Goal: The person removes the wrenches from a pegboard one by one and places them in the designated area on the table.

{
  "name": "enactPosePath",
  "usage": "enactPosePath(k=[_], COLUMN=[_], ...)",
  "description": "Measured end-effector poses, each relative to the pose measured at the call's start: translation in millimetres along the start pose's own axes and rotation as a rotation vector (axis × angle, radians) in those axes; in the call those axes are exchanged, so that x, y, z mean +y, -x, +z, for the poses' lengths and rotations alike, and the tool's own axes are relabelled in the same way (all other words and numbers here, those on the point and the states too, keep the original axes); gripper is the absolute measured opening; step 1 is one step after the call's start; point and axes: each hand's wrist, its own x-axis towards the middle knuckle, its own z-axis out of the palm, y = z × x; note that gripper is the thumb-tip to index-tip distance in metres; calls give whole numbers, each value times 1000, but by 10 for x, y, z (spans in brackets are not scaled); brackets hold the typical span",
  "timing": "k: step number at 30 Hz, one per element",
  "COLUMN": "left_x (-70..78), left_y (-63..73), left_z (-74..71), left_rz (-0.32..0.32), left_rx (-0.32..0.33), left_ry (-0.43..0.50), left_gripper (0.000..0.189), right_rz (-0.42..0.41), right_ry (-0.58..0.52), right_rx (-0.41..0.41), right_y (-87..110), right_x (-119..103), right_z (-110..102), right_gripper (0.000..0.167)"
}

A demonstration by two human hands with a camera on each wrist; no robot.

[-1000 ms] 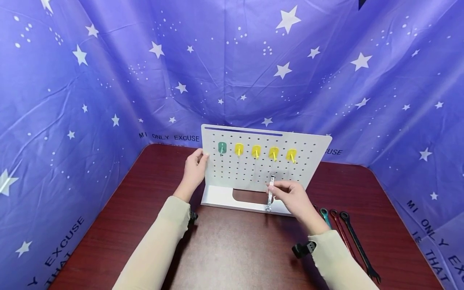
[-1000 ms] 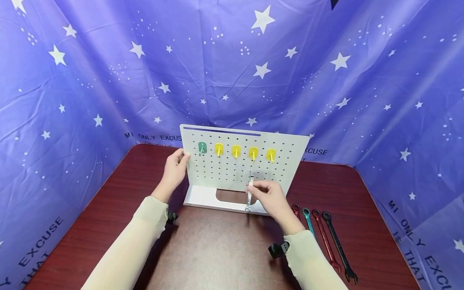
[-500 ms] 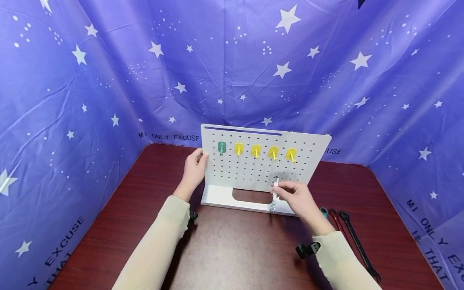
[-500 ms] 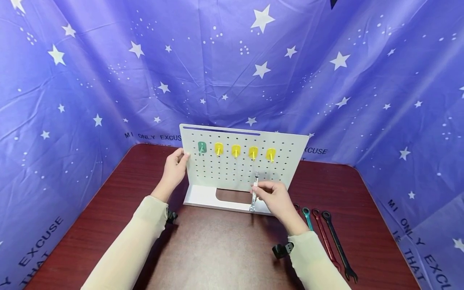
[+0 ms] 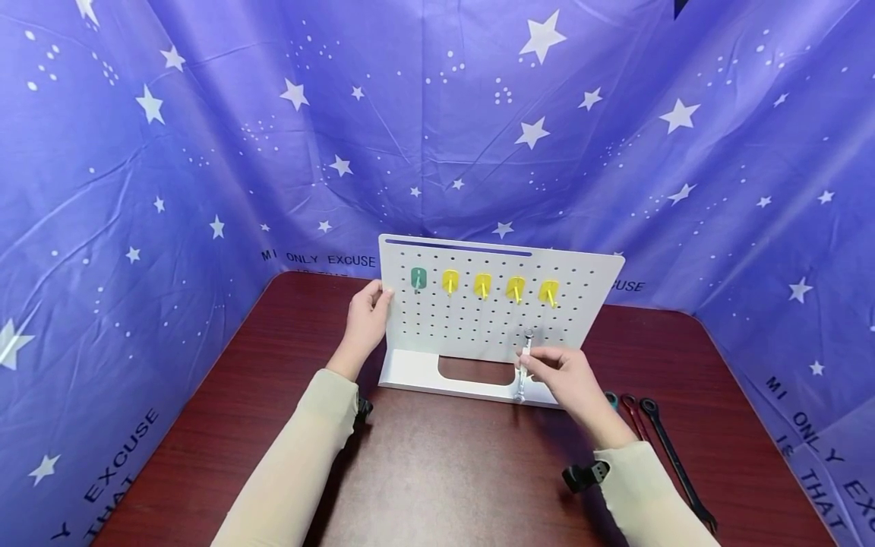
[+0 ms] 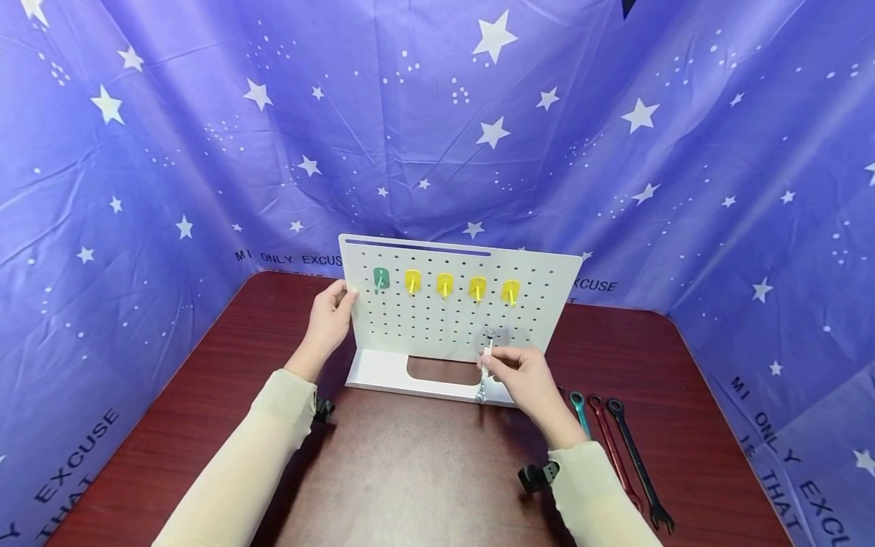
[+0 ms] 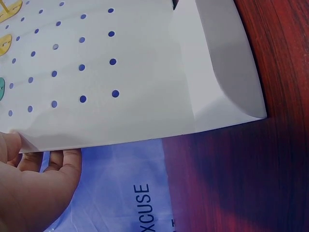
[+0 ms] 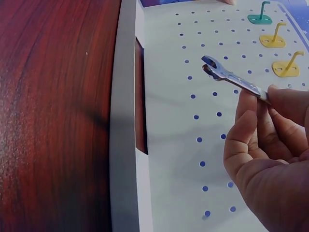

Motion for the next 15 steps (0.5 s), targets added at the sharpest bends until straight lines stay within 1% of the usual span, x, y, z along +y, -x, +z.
enactPosePath(k=[9,15], left_x=[15,21], left_y=[6,10], left_z=[-2,-12], left_rz=[-6,-2], left_rx=[-4,-6], left_ry=[4,8], left_gripper=[15,15], right_rz=[-16,-15], right_ry=[-34,-36], right_rx=[17,32], right_y=[53,86], right_x=[38,66], right_z=[-44,-91], right_gripper=[26,25])
